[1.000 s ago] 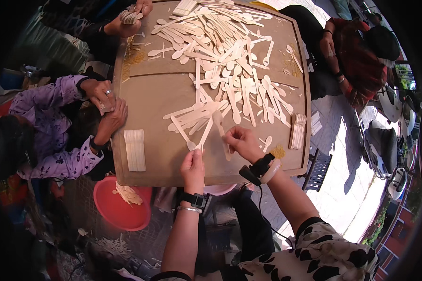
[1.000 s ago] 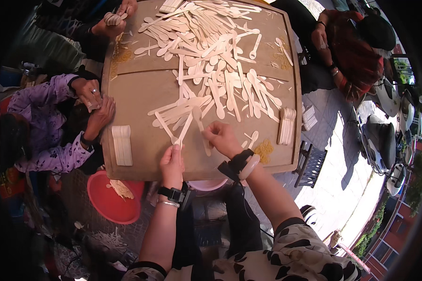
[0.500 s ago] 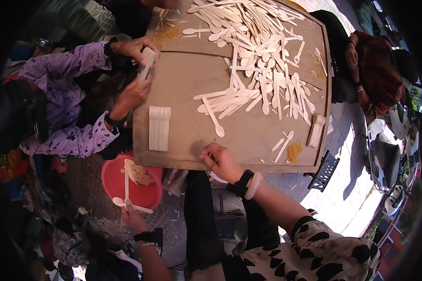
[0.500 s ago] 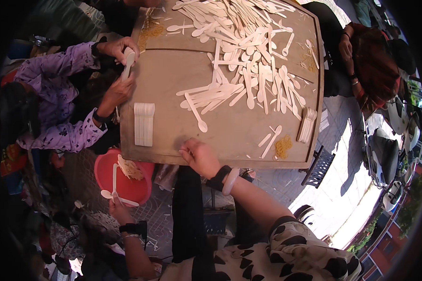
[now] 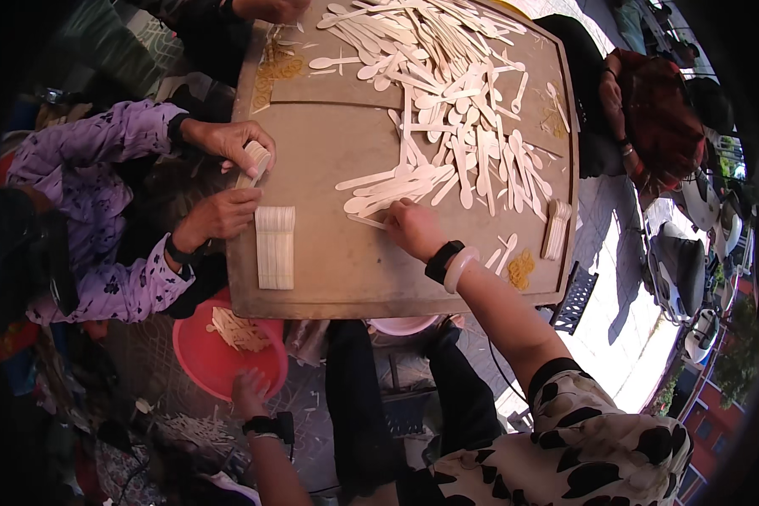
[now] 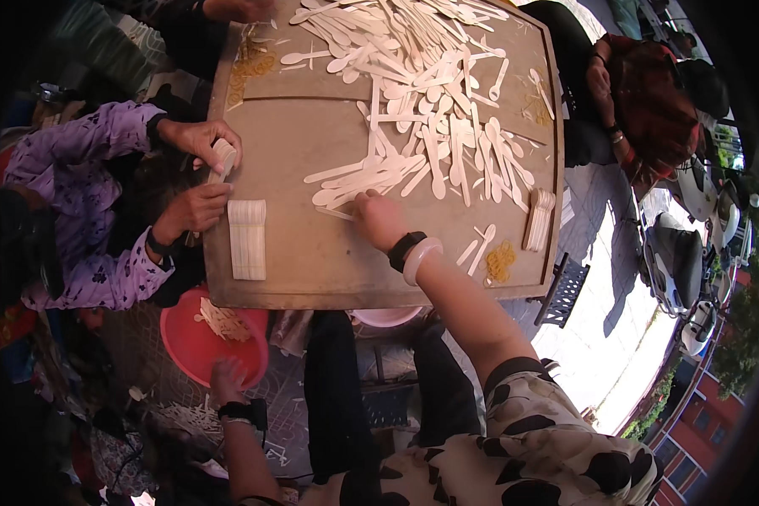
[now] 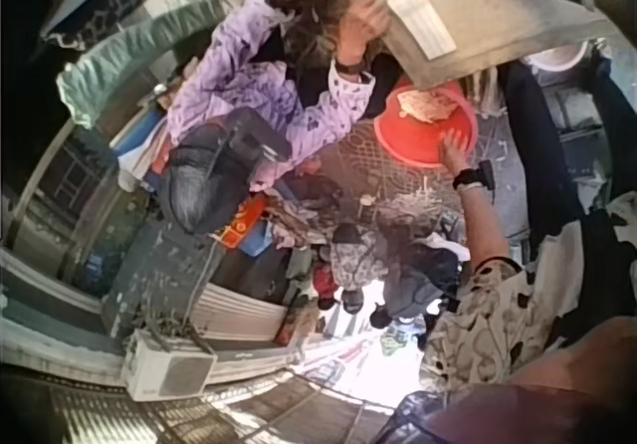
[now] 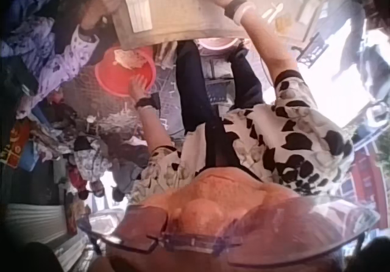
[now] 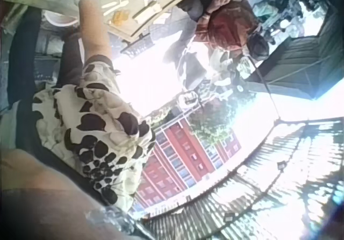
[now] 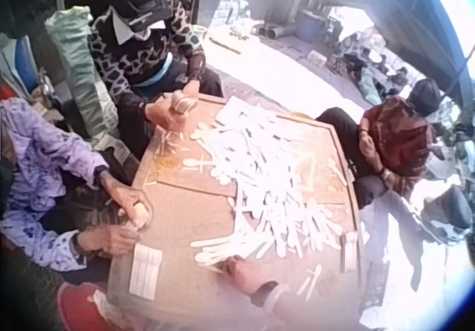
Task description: Sorting, stacking, and bundling wooden spoons with rubber bands.
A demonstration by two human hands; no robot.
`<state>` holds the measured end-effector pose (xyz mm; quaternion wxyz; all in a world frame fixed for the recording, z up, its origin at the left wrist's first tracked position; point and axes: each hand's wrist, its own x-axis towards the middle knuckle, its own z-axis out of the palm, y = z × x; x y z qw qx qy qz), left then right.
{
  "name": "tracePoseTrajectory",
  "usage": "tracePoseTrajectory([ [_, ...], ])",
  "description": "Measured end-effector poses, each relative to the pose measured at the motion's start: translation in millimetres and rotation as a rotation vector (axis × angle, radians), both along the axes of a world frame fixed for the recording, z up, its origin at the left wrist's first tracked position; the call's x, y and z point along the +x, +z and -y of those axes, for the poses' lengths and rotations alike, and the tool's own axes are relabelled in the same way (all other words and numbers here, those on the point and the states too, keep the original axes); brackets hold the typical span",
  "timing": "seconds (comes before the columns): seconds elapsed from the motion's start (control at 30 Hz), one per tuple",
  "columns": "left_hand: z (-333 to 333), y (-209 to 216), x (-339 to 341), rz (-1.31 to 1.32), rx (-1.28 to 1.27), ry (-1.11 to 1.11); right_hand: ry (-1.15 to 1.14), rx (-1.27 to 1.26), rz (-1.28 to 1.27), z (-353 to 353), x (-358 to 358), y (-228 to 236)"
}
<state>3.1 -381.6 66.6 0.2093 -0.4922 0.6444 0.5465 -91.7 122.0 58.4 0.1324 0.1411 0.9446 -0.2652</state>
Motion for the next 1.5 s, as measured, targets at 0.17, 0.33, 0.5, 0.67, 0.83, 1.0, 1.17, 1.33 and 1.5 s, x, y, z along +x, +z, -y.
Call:
tracePoseTrajectory([
  [0.17,-46,5,9,0.011,0.06,-0.087,-0.203,0.178,-0.212,-41,-7,-8],
  [0.33,-68,23,3,-0.022,0.074,-0.165,-0.135,0.15,-0.261,-26,42,-11],
  [0.5,-79,28,-6,-0.066,0.065,-0.185,0.021,0.114,-0.247,-26,79,-5],
  [0.67,-99,38,-9,-0.07,0.081,-0.244,-0.097,-0.013,-0.307,-30,75,4],
  [0.83,-141,44,-12,-0.105,0.141,-0.331,-0.174,0.137,-0.172,-47,44,-11],
  [1.0,-188,59,-17,-0.149,0.26,-0.431,-0.232,-0.067,-0.286,-76,46,-11],
  [1.17,-212,70,-21,-0.201,0.312,-0.452,-0.431,-0.373,-0.099,-98,42,10],
  [1.33,-215,72,-18,-0.215,0.314,-0.462,-0.726,-0.719,0.129,-105,46,22],
  [1.5,-212,80,-19,-0.226,0.313,-0.471,-0.778,-0.883,0.064,-107,57,18],
])
